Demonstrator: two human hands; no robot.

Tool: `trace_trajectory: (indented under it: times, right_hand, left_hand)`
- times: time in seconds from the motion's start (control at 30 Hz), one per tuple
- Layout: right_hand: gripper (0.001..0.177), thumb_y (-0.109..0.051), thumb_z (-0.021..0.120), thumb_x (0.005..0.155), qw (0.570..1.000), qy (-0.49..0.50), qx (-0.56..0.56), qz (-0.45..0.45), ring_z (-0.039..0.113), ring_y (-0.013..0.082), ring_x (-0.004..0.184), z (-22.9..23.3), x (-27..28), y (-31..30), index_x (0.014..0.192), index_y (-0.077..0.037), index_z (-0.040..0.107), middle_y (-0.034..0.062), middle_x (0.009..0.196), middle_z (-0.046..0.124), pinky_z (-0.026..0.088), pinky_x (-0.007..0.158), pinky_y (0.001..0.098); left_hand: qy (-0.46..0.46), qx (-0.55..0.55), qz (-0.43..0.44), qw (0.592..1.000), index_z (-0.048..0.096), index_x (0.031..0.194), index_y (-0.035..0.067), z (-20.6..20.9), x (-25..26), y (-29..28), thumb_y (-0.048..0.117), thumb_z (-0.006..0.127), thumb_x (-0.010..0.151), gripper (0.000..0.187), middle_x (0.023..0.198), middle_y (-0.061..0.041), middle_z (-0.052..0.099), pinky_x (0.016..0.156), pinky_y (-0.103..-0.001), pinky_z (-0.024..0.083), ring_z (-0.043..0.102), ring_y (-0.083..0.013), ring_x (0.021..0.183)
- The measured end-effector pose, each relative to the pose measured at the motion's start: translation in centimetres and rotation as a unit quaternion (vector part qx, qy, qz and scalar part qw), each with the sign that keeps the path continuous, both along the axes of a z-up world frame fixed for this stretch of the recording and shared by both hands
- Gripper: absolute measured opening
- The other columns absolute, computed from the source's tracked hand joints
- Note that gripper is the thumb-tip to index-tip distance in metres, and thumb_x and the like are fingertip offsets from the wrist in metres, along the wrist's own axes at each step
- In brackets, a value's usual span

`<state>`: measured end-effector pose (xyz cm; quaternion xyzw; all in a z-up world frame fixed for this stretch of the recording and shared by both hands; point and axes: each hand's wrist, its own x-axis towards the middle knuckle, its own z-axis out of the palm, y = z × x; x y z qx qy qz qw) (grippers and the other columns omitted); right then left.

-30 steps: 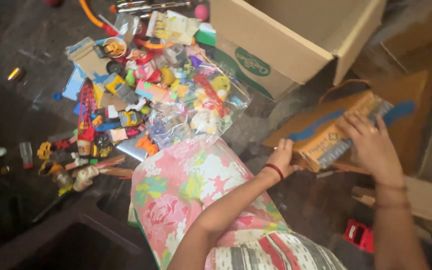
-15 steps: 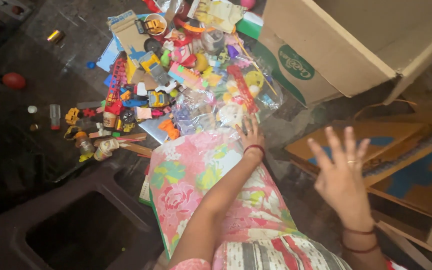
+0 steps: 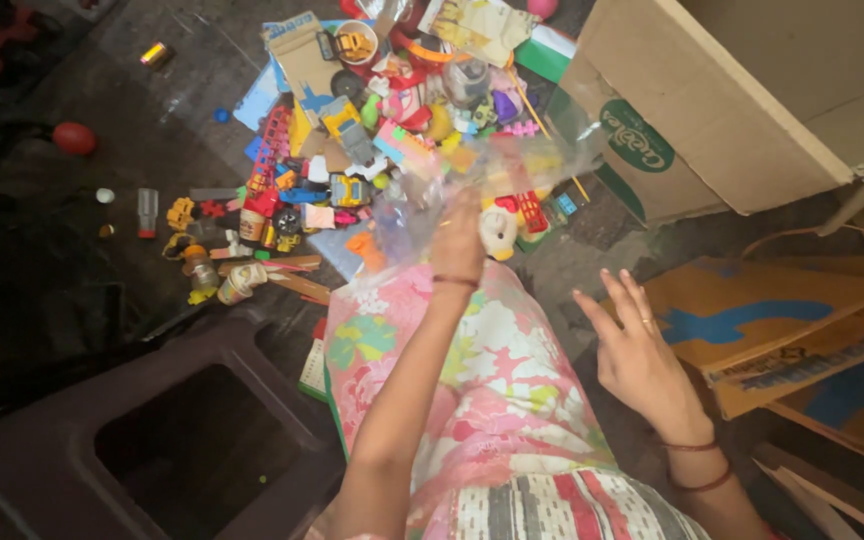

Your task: The person sits on the floor and sorts a pile of mixed items, including papers, boxes, and toys. They handle papers and a cardboard box, then pick up various toys and place them into a larger cardboard box.

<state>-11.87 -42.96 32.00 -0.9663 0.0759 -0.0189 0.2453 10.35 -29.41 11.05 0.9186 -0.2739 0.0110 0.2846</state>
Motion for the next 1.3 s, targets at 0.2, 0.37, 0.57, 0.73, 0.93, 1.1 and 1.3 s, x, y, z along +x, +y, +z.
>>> trace_trajectory:
  times: [0.2,0.37,0.57,0.73,0.93,1.1,1.3]
  right_hand:
    - [0.064,-0.005,0.060,0.087,0.996,-0.054,0.076,-0.006,0.037,0.0463,0.144,-1.5,1.9,-0.2,0.149,-0.002,0.041,0.0275,0.154,0.038,0.035,0.116,0.0501]
    - [0.079,-0.015,0.069,0.091,0.925,-0.082,0.369,-0.031,0.035,0.0383,0.148,-5.4,6.5,0.7,0.154,0.006,0.026,0.0265,0.158,0.034,0.031,0.118,0.0470]
    - [0.040,-0.018,0.063,0.103,0.716,-0.029,0.695,-0.068,0.071,0.0275,0.110,-6.4,10.2,0.4,0.135,0.006,0.058,0.0208,0.122,0.069,0.057,0.100,0.0412]
    - [0.019,-0.010,0.068,0.106,0.796,-0.053,0.602,-0.043,0.067,0.0151,0.093,-6.6,12.2,1.2,0.118,0.004,0.065,0.0160,0.118,0.070,0.055,0.088,0.0305]
    - [0.024,-0.020,0.060,0.110,0.718,0.011,0.689,-0.095,0.067,0.0160,0.090,-6.8,13.0,2.3,0.124,-0.001,0.065,0.0135,0.119,0.071,0.054,0.082,0.0308]
    - [0.038,-0.030,0.050,0.111,0.688,0.052,0.721,-0.062,0.070,0.0239,0.101,-7.4,11.9,2.9,0.134,-0.001,0.059,0.0184,0.119,0.070,0.057,0.090,0.0359]
    - [0.039,-0.018,0.055,0.104,0.787,0.099,0.605,-0.067,0.068,0.0237,0.108,-10.3,10.3,5.7,0.139,-0.002,0.049,0.0184,0.130,0.065,0.055,0.090,0.0348]
  left_hand:
    - [0.121,-0.394,0.111,0.904,0.066,0.136,0.003,10.9,0.0,12.8,-0.011,0.052,0.100,0.041,0.129,-0.013,0.072,0.079,-0.035,0.065,0.077,-0.0221,0.102]
    - [0.249,-0.584,0.130,0.761,0.060,0.136,-0.008,14.3,-2.4,19.5,0.000,0.060,0.103,0.034,0.124,-0.017,0.068,0.071,-0.040,0.069,0.077,-0.0291,0.096]
    - [0.235,-0.613,0.163,0.736,0.059,0.134,-0.009,14.5,-5.8,22.2,0.003,0.062,0.100,0.036,0.124,-0.017,0.069,0.066,-0.038,0.067,0.077,-0.0288,0.091]
    - [0.240,-0.596,0.207,0.737,0.065,0.127,-0.008,13.9,-6.7,24.5,0.007,0.066,0.099,0.032,0.107,-0.012,0.072,0.067,-0.033,0.064,0.075,-0.0215,0.079]
    - [0.237,-0.604,0.277,0.709,0.070,0.125,-0.005,13.2,-7.2,25.8,0.009,0.069,0.101,0.028,0.096,-0.004,0.071,0.067,-0.030,0.061,0.066,-0.0104,0.074]
    - [0.127,-0.632,0.345,0.682,0.062,0.137,-0.002,14.5,-7.6,27.7,0.009,0.061,0.105,0.034,0.109,-0.005,0.065,0.072,-0.030,0.061,0.068,-0.0121,0.086]
    - [-0.069,-0.415,0.304,0.855,0.048,0.159,0.003,19.8,-10.5,29.8,0.000,0.056,0.112,0.048,0.158,-0.012,0.056,0.109,-0.032,0.054,0.065,-0.0214,0.129]
